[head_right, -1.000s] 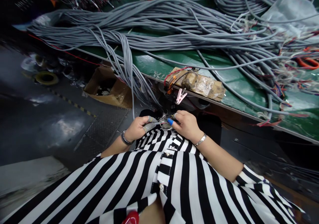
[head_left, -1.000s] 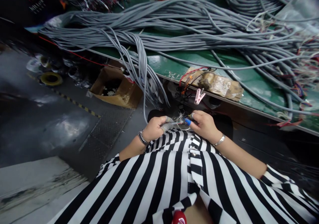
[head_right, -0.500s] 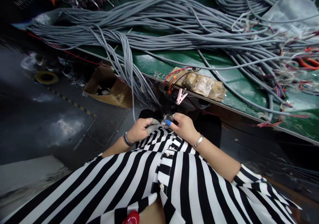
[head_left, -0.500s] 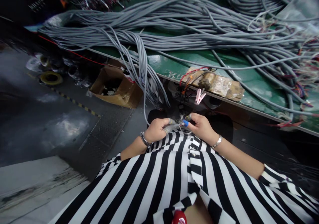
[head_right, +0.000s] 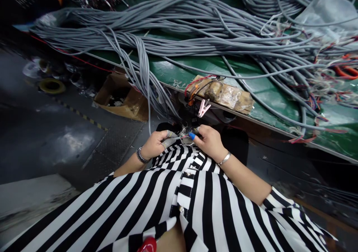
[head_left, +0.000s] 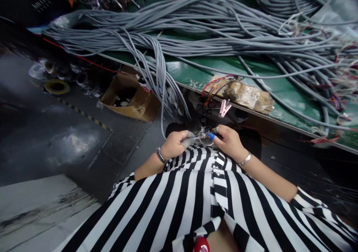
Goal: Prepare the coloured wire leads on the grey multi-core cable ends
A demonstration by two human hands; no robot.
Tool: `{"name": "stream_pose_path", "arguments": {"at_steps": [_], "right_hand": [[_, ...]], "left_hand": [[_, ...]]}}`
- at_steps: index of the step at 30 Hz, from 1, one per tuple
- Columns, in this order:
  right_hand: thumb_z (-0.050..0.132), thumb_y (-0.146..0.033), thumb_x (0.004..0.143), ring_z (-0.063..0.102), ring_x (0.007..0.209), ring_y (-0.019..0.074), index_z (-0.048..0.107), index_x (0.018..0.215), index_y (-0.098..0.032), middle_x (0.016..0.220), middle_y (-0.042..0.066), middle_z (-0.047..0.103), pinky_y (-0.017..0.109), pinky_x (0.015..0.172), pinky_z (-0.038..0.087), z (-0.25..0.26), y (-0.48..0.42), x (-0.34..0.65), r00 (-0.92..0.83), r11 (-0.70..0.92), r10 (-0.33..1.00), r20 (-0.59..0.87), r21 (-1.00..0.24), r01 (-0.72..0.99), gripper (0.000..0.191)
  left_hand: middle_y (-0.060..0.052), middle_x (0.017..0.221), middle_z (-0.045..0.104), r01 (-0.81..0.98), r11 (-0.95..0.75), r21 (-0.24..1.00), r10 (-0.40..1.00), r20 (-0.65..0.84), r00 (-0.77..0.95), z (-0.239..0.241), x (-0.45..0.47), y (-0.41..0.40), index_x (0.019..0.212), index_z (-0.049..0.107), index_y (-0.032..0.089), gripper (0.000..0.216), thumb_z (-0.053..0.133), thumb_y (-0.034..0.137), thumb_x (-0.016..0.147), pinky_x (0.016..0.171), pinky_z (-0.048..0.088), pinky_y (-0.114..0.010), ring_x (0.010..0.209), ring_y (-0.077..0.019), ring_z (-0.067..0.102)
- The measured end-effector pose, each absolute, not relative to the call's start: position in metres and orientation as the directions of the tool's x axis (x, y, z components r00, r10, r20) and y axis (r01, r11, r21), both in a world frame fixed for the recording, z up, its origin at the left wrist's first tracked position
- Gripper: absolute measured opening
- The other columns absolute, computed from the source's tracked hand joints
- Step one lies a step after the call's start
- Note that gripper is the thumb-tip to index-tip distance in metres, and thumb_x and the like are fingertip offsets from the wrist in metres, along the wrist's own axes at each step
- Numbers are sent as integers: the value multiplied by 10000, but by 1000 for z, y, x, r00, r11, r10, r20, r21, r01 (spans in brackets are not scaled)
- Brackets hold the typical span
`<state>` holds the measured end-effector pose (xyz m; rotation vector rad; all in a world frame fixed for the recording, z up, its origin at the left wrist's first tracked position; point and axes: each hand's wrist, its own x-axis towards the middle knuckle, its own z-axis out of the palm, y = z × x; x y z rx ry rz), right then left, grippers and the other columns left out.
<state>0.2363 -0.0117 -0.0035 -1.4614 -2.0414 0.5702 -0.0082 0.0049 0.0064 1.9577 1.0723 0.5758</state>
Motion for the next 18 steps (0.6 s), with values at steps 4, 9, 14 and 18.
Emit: {"name": "stream_pose_path", "arguments": {"at_steps": [4,9,14,18], "right_hand": [[518,-355,868,397,566,125,384,589,-205,600,-4,429,264,555,308,-4,-12,235,-262,333,943,207,-626,705,345],[524,-359,869,412,569,124,412,597,-200,605,1,445,261,557,325,-2,-12,234,-268,330,943,198,-668,667,334],[546,-394,861,425,591,126,474,613,-189,630,11,481,264,572,352,1,-13,229,-270,252,957,107,-768,589,329],[547,-536,836,392,566,111,492,603,-182,596,-10,454,255,548,348,4,-16,222,-253,25,965,-64,-942,334,427]], "left_hand": [[-42,816,725,492,-327,807,842,11,540,5,-9,4,914,699,178,140,601,224,824,723,496,-240,742,-153,666],[-43,810,721,508,-351,786,831,13,555,6,-10,5,909,683,166,136,584,220,832,698,487,-239,723,-150,662],[-34,796,719,519,-368,772,823,10,569,7,-7,3,912,679,178,134,578,228,839,668,470,-229,717,-146,661],[-32,834,728,572,-372,731,817,-35,575,5,-4,1,909,685,197,135,572,223,841,683,470,-231,761,-157,675]]}}
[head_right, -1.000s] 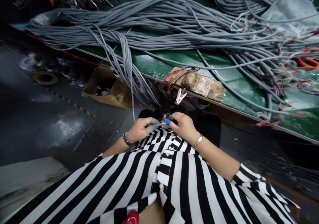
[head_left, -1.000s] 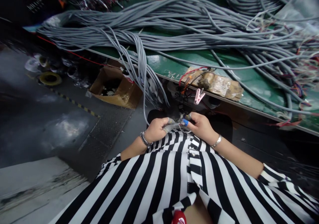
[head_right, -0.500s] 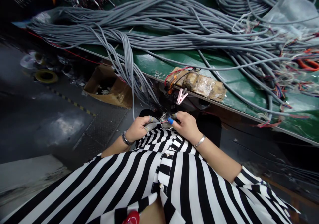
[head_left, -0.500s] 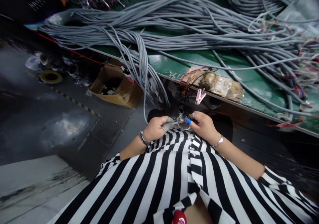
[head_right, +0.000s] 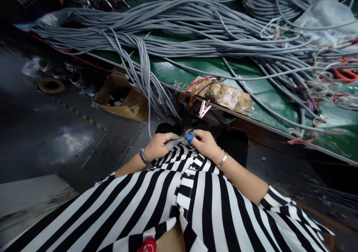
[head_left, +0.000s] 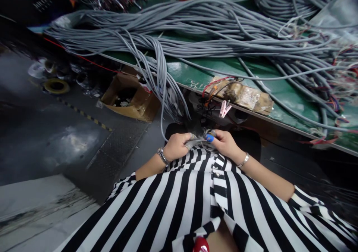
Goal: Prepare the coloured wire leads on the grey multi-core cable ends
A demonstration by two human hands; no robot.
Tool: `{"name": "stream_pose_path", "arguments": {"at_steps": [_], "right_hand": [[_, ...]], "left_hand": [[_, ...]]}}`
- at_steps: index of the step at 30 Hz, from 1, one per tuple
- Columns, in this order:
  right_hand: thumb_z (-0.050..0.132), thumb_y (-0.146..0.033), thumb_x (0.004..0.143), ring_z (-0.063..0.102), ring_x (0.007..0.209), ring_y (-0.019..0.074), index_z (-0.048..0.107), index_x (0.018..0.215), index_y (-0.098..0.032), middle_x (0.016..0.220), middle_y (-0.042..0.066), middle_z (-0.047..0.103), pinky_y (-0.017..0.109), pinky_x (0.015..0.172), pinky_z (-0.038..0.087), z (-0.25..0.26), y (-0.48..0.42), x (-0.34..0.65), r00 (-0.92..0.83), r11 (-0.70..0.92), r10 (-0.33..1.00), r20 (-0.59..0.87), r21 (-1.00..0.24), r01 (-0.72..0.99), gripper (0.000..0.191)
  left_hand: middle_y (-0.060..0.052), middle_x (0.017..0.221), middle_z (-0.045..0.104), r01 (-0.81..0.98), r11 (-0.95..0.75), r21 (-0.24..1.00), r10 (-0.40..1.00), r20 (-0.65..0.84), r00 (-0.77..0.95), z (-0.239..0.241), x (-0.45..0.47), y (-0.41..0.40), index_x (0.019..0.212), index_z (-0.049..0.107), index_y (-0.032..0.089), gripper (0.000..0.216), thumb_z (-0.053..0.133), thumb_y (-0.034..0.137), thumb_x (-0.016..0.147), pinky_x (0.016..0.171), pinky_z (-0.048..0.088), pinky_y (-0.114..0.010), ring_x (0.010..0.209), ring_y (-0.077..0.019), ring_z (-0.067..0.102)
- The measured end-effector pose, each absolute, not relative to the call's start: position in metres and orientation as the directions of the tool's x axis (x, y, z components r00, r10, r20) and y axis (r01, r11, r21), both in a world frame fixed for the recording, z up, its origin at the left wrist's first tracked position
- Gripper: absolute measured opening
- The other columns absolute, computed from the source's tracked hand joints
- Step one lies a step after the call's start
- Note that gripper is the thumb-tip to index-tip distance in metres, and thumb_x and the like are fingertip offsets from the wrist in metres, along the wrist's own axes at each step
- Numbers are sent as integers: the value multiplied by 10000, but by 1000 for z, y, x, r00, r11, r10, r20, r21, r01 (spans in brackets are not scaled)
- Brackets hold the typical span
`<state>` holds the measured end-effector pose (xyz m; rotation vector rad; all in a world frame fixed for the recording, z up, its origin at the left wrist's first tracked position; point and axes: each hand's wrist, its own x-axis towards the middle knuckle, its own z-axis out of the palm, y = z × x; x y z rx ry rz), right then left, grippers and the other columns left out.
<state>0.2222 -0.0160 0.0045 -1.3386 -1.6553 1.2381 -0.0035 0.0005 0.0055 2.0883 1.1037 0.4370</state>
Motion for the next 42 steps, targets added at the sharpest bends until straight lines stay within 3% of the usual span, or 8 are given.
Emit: {"name": "stream_pose_path", "arguments": {"at_steps": [4,11,15,21,27,35,38,42], "right_hand": [[581,-625,770,302,514,81,474,581,-180,538,-43,377,243,505,294,3,-18,218,-230,-217,946,-227,-974,72,495],[625,-651,712,283,496,73,477,583,-180,524,-51,383,234,470,251,-8,-13,219,-173,-335,929,-327,-942,-21,510],[626,-648,715,292,505,72,487,587,-176,526,-50,391,228,465,253,-7,-11,222,-159,-314,938,-309,-950,-2,509],[626,-616,736,314,503,72,502,587,-172,526,-50,410,227,472,272,-5,-10,227,-149,-272,951,-272,-962,19,485],[608,-643,728,327,495,75,501,585,-174,524,-47,425,233,478,289,-5,-8,229,-138,-272,953,-271,-962,18,502],[603,-647,733,338,510,82,481,575,-178,526,-42,426,236,491,305,-8,-6,227,-120,-255,959,-258,-966,39,509],[584,-641,757,359,522,93,509,605,-182,542,-33,448,246,512,339,-3,-8,227,-137,-190,971,-197,-980,59,489],[535,-607,823,414,554,116,508,583,-189,583,-3,480,271,554,373,11,-14,228,-257,71,965,47,-994,85,483]], "left_hand": [[-28,837,729,570,-310,760,817,-93,569,2,-1,0,897,687,200,121,601,255,832,694,481,-224,774,-156,673],[-39,821,711,310,55,949,771,-238,591,-6,12,0,1001,651,159,267,649,350,814,664,514,-233,713,-147,674],[-61,835,713,140,230,963,773,-268,574,-1,25,3,1021,643,139,346,718,349,757,598,506,-216,682,-143,671],[-59,849,704,115,238,964,799,-262,541,1,40,7,957,647,131,282,708,322,758,577,517,-218,593,-112,647],[-34,732,679,153,241,959,836,-285,470,0,44,9,817,651,129,189,690,303,755,488,477,-184,508,-78,585],[-7,717,656,192,195,962,837,-265,479,-5,43,9,838,661,145,184,696,302,748,446,456,-162,486,-67,568],[13,629,627,143,262,954,856,-298,421,-2,45,12,786,632,144,192,673,331,766,381,364,-137,409,-44,520],[24,627,623,35,374,927,895,-370,248,-4,45,19,745,578,149,278,696,400,729,316,254,-142,353,-28,471]]}}
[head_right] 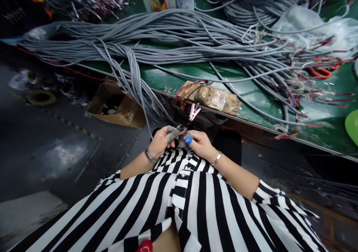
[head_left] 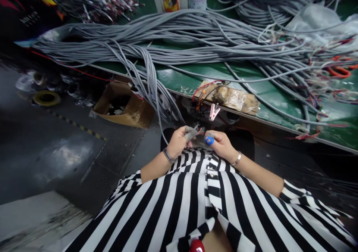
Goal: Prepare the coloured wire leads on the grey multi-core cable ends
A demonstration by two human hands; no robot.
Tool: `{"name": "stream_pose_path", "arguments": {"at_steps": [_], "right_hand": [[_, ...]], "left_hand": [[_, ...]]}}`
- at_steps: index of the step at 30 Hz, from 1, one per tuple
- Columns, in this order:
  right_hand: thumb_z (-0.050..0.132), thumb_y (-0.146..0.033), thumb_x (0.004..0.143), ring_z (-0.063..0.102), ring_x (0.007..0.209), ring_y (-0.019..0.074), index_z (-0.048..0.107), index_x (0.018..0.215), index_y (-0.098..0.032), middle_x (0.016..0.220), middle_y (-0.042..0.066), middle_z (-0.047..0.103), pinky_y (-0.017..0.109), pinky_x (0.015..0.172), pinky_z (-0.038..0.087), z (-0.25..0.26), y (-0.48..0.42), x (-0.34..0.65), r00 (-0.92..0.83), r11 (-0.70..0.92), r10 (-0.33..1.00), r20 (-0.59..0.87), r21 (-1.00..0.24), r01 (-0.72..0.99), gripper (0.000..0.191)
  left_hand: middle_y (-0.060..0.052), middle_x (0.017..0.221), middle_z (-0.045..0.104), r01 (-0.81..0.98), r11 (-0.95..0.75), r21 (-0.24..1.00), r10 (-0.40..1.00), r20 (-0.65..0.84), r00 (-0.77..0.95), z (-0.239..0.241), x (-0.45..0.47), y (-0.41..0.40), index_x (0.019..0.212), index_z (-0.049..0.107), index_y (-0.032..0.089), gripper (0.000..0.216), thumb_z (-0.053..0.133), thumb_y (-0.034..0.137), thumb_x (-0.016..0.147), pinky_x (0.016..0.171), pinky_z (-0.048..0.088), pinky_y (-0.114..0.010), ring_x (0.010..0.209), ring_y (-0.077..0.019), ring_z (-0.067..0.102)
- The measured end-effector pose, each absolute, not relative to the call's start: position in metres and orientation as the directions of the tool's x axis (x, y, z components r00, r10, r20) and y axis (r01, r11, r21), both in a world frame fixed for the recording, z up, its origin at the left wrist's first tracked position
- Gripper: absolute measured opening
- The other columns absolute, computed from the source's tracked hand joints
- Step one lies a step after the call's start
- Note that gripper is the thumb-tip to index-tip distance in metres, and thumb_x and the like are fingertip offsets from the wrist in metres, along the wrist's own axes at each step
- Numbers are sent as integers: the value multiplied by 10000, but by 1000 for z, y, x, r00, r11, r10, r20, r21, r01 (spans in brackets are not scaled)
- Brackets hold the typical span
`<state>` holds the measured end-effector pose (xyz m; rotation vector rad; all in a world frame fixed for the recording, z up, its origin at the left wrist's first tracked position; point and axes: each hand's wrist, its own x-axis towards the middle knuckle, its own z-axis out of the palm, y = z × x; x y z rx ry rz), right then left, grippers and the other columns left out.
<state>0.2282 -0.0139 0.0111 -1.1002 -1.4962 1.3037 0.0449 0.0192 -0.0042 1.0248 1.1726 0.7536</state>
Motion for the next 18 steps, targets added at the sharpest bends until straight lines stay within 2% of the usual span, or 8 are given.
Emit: {"name": "stream_pose_path", "arguments": {"at_steps": [2,3,7,10,13,18], "right_hand": [[518,-590,845,425,554,120,484,543,-190,582,6,473,277,559,375,14,-16,230,-325,177,935,143,-981,80,503],[498,-595,856,427,550,121,485,539,-190,581,9,473,278,556,375,13,-17,231,-323,183,935,146,-979,86,514],[371,-694,859,446,562,130,546,648,-185,611,19,504,276,547,389,-3,-13,234,-164,-1,986,-22,-992,126,578],[552,-723,735,472,614,136,570,791,-180,676,11,533,267,570,417,-12,-8,230,-183,-37,981,-63,-989,146,546],[699,-605,679,439,597,118,571,890,-182,691,-10,532,246,548,399,-10,-6,220,-173,-10,984,-52,-972,236,490],[691,-485,727,396,563,114,539,764,-187,629,-15,496,242,509,357,-2,-3,207,-24,18,1000,10,-936,352,337]], "left_hand": [[33,627,620,-21,402,915,907,-395,145,-9,42,21,752,555,154,312,726,408,690,302,221,-146,339,-25,455],[34,640,625,-49,402,914,912,-394,117,-11,41,22,765,549,157,324,737,407,677,301,220,-146,341,-25,458],[33,629,623,-158,368,916,929,-353,113,-12,39,19,810,552,165,358,737,442,679,331,280,-145,394,-46,512],[40,562,589,-211,388,897,921,-368,128,-7,42,17,824,564,170,377,754,453,662,362,326,-149,451,-74,548],[28,632,611,-239,394,888,918,-369,144,-4,48,15,822,585,168,378,782,429,631,378,355,-159,510,-83,563],[34,696,621,-246,373,895,927,-346,146,-5,54,11,812,626,166,337,799,387,624,419,405,-166,532,-63,524]]}}
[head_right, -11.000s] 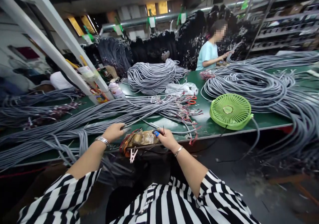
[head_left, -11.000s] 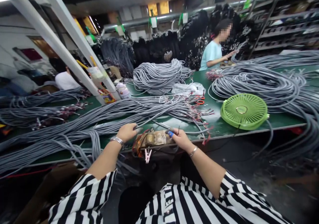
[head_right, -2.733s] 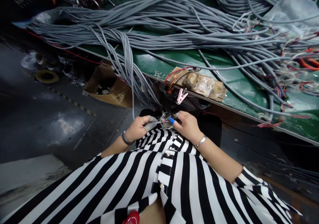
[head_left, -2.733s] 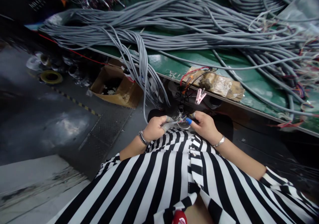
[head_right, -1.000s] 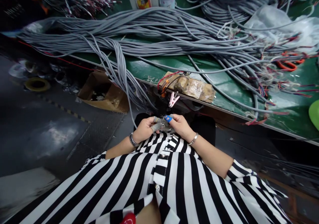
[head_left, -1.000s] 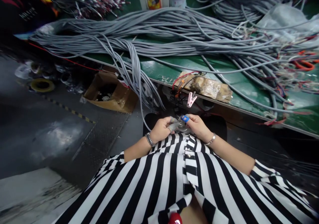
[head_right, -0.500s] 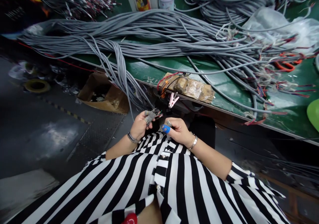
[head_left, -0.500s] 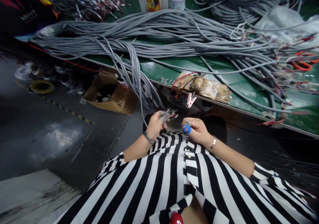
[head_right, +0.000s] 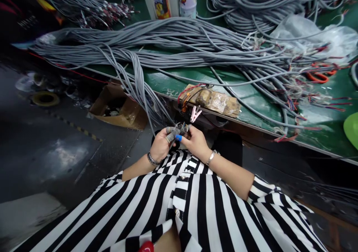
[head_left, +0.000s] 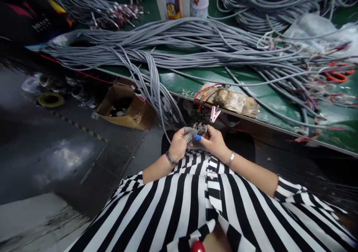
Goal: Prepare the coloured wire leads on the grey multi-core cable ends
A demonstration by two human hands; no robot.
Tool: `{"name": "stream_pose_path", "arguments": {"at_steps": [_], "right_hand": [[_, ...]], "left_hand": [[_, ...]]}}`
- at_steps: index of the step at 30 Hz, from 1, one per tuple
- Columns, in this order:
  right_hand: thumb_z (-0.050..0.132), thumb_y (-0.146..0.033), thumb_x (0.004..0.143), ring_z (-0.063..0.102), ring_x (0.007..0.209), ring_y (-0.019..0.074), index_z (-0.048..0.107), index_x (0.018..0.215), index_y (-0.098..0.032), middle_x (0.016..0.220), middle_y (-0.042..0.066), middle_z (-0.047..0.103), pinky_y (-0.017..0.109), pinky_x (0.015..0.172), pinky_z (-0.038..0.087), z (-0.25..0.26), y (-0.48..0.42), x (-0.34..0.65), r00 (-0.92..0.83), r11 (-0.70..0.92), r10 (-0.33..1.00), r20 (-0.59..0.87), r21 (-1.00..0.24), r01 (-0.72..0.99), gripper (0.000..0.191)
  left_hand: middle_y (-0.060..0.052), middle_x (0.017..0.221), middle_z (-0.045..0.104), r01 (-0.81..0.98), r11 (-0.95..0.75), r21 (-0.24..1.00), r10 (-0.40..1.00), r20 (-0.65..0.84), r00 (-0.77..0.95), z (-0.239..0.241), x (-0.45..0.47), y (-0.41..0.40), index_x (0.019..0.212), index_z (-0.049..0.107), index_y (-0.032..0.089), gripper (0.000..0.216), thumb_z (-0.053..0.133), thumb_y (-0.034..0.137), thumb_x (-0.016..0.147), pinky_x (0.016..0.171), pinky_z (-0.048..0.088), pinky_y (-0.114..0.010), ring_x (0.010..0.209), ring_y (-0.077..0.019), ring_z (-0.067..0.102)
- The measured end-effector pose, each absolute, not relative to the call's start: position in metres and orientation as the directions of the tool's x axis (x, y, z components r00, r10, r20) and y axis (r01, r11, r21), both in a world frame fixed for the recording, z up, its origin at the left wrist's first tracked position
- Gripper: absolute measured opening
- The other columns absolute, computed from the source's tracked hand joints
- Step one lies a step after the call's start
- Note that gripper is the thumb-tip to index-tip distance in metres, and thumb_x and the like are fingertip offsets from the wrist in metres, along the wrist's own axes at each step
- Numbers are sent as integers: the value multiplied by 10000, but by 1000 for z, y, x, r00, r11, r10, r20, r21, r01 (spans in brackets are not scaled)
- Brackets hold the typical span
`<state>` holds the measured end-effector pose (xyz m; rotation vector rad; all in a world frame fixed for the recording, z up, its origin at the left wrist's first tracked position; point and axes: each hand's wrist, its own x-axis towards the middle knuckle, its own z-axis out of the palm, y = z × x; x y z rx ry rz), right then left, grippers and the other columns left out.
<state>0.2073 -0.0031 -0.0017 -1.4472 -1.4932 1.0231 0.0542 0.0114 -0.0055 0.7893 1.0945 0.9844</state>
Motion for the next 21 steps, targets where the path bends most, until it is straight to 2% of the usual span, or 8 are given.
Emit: {"name": "stream_pose_path", "arguments": {"at_steps": [4,8,11,14,17,21], "right_hand": [[615,-462,794,438,592,125,550,745,-183,661,6,542,265,571,405,0,-2,206,-65,38,998,21,-959,279,290],[622,-474,794,496,663,147,569,774,-188,722,20,584,297,659,446,-2,-2,205,-101,32,995,17,-989,145,292],[649,-487,775,503,659,143,549,755,-196,715,9,572,299,668,452,-5,-2,205,-109,-6,994,-8,-1000,16,308],[660,-477,777,489,641,130,541,753,-197,708,-2,554,284,652,442,-7,-3,205,-115,-28,993,-23,-999,-45,306],[658,-472,786,443,599,110,543,773,-193,685,-16,522,260,595,412,-7,-5,205,-129,-49,991,-39,-996,-73,301],[661,-500,777,391,567,99,537,771,-191,640,-30,473,236,523,355,-7,-6,204,-109,-71,992,-61,-994,-86,332]], "left_hand": [[30,677,637,-280,375,884,927,-349,140,-7,54,11,771,641,157,316,828,339,593,541,472,-187,600,-76,566],[16,751,679,-466,400,789,915,-371,158,-6,54,14,769,640,170,306,839,299,576,710,512,-235,718,-103,623],[3,852,696,-551,460,696,883,-424,203,-4,51,17,802,637,194,252,799,289,634,747,516,-264,796,-126,647],[-16,948,697,-579,480,659,871,-433,230,-1,47,18,790,627,201,167,726,321,730,772,518,-295,877,-151,653],[-27,981,698,-635,480,605,868,-433,244,1,43,18,785,638,199,118,667,313,792,752,506,-289,894,-151,649],[-59,937,713,-750,470,466,855,-450,257,4,43,16,789,669,177,127,581,244,852,582,428,-230,805,-143,649]]}}
